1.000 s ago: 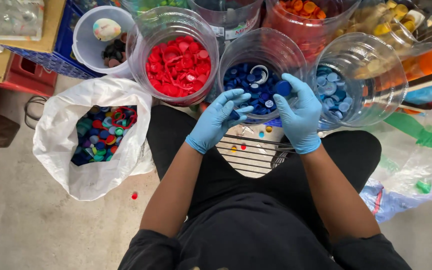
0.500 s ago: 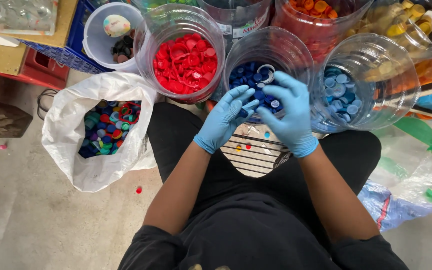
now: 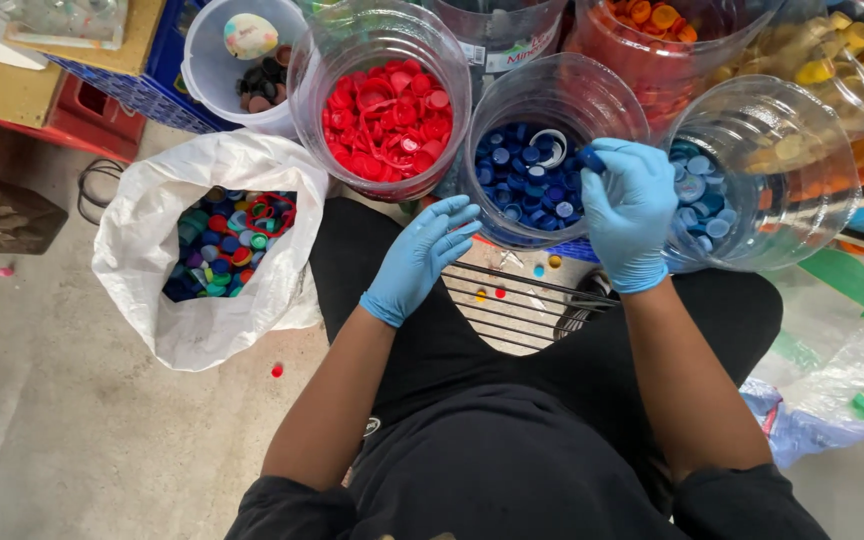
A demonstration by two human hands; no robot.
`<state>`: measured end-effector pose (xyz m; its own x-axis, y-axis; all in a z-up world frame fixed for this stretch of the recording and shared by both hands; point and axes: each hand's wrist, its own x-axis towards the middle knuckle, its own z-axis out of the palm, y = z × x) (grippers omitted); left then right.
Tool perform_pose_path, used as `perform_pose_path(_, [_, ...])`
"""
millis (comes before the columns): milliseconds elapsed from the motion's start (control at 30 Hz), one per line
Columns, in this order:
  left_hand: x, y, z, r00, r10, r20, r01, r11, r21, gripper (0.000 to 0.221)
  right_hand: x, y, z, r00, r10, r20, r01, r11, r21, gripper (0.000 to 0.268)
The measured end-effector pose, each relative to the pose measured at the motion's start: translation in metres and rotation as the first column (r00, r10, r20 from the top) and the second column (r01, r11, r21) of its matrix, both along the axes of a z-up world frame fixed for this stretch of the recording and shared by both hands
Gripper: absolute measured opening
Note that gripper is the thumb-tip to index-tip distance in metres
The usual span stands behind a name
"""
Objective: Sorting plastic bottle caps by color from a large bag into separate containers.
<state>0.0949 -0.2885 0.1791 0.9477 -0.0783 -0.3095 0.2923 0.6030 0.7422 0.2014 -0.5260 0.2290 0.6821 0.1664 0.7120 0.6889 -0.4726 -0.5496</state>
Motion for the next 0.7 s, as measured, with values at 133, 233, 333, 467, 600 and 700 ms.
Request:
perform_pose_path(133, [-0.015,0.009,0.005,1.000,0.011,-0.013,-0.010,0.997,0.077,0.045,0.013,-0.006,0.012,0.994,0.104,-0.040,-0.104,0.995,0.002,0.035])
perform_pose_path(233, [-0.024,0.024,0.015,0.999,0.029,-0.035,-0.024,0.991,0.128,0.042,0.007,-0.006,0.018,0.992,0.066,-0.104,-0.070,0.997,-0.033,0.065])
perform_pose_path(333, [-0.042,0.041,0.021,0.998,0.035,-0.042,-0.022,0.963,0.269,0.043,0.000,-0.005,0.020,0.997,0.064,0.036,-0.064,0.998,0.012,0.043])
perform_pose_path(467, [-0.060,0.072,0.002,0.993,0.103,-0.062,-0.079,0.946,0.314,0.040,-0.018,-0.001,0.013,0.986,0.162,0.048,-0.162,0.987,0.000,0.026])
perform_pose_path(600, [-0.062,0.085,0.021,0.988,0.119,-0.099,-0.070,0.914,0.400,0.043,-0.021,-0.009,-0.004,0.989,0.149,-0.016,-0.149,0.989,0.024,0.026])
perform_pose_path(700, [-0.059,0.096,0.015,0.985,0.146,-0.089,-0.093,0.895,0.436,0.041,-0.018,-0.013,-0.005,0.991,0.125,-0.043,-0.124,0.992,0.026,0.024])
